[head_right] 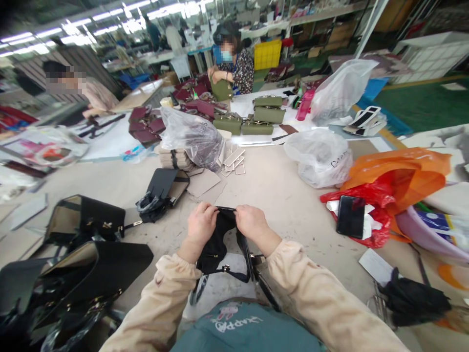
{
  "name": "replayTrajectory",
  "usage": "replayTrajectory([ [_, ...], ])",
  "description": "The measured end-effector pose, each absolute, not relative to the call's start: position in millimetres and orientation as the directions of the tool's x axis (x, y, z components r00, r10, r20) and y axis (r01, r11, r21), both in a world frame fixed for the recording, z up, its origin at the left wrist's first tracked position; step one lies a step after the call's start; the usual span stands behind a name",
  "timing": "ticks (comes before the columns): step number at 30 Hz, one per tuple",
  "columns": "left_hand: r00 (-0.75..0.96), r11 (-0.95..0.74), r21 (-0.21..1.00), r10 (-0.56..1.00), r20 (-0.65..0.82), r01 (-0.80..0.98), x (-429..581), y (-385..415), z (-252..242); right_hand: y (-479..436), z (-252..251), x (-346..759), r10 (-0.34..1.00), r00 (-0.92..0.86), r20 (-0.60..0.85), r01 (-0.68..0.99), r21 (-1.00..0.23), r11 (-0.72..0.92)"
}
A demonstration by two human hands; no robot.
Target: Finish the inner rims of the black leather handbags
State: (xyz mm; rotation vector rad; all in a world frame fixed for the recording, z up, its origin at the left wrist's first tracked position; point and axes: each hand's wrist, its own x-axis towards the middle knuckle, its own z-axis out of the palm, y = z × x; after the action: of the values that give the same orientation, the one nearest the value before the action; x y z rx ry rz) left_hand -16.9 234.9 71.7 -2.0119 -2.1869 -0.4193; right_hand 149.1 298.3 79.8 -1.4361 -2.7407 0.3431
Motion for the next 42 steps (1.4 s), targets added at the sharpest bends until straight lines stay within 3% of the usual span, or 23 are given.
replayTrajectory([
  [7,-0.016,-0.005,0.093,0.974,0.228,0.996,-16.0,245.1,76.1,298.8,85.3,152.0,0.829,-0.552,-0.093,0.823,-0.221,0.523],
  [15,0.074,-0.117,0.206,0.976,0.204,0.972,-14.9,258.9,80.4,300.9,89.8,159.3,0.842,-0.526,-0.119,0.839,-0.238,0.49],
  [21,0.046,-0.105,0.339,0.983,0.177,0.935,-17.5,260.3,73.7,301.2,87.8,164.3,0.847,-0.517,-0.127,0.84,-0.268,0.472],
  [28,0.108,-0.103,0.418,0.994,0.012,0.903,-21.3,271.5,80.9,306.5,96.8,160.8,0.829,-0.543,-0.131,0.821,-0.288,0.493],
  [35,0.273,-0.199,0.465,0.957,-0.096,0.863,-37.3,288.4,171.6,320.7,172.3,167.9,0.765,-0.63,-0.13,0.736,-0.413,0.536],
  [42,0.38,-0.128,0.663,0.891,-0.25,0.737,-39.5,295.1,305.7,317.8,292.1,183.0,0.74,-0.659,-0.132,0.626,-0.641,0.443],
])
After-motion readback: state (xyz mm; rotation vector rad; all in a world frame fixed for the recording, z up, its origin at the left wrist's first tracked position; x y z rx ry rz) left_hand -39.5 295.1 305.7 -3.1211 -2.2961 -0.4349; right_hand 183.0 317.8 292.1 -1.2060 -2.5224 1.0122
